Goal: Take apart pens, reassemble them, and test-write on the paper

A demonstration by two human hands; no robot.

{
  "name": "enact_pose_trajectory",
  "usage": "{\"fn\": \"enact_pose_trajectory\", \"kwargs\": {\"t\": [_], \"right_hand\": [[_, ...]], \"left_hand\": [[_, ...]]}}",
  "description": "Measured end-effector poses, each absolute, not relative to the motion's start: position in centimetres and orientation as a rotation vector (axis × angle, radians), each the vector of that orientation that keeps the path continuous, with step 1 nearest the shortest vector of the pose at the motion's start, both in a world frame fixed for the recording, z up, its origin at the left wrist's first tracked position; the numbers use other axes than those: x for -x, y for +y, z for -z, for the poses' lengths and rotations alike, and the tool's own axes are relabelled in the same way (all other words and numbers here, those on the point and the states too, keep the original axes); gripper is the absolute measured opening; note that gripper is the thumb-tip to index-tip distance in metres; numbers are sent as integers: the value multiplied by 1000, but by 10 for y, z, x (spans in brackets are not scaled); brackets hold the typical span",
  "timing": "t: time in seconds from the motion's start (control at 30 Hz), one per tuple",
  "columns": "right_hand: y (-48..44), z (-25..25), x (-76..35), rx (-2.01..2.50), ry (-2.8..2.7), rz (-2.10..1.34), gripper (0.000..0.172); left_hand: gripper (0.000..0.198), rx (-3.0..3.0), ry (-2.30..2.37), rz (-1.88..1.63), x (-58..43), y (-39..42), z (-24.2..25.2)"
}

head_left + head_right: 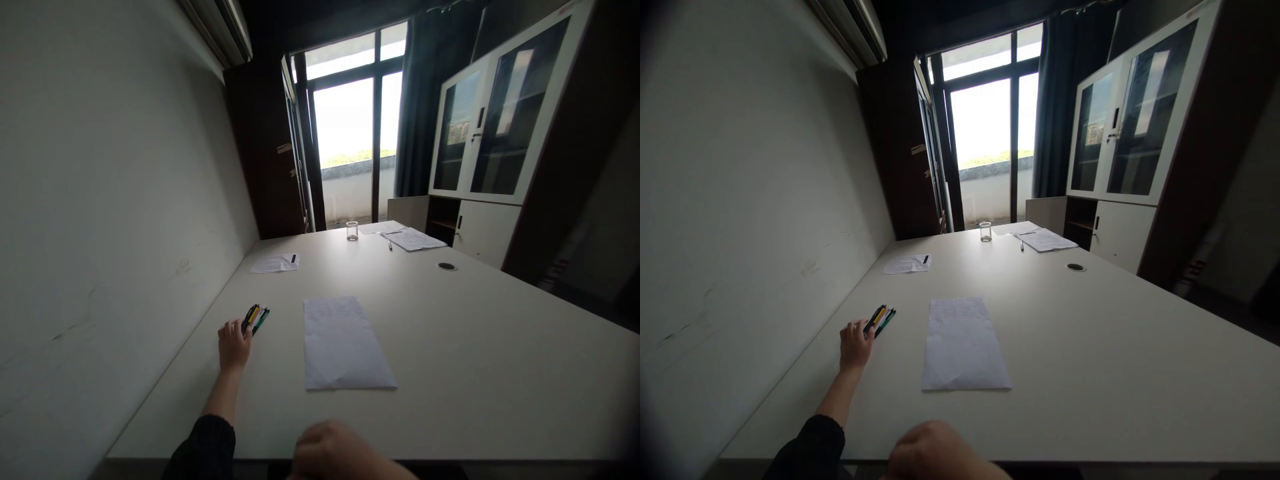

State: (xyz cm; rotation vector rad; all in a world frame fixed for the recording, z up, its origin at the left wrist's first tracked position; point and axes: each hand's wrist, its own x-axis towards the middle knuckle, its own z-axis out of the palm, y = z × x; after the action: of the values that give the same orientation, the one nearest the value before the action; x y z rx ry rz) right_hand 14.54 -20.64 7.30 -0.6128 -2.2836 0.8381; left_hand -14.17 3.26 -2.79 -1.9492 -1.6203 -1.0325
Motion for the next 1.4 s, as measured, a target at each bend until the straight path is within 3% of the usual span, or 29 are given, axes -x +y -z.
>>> {"fn": "enact_pose_trajectory", "kwargs": {"t": [0.13, 0.27, 0.47, 0.83, 1.4], "right_hand": [[-152, -58, -221, 1192, -1987, -433, 43], [-116, -34, -290, 1447, -1624, -269, 49], [-105, -7, -328, 1598, -1453, -263, 53], [-94, 6, -331, 1648, -1565, -389, 49], [-91, 13, -332, 1562, -1794, -378, 41]], "left_hand": [[33, 1973, -1621, 1000, 146, 41, 43], [44, 2004, -1644, 971, 147, 47, 52], [36, 2020, -1658, 942, 149, 45, 55], [30, 2025, -1653, 973, 149, 47, 57], [43, 2133, -1576, 957, 151, 62, 48]]}}
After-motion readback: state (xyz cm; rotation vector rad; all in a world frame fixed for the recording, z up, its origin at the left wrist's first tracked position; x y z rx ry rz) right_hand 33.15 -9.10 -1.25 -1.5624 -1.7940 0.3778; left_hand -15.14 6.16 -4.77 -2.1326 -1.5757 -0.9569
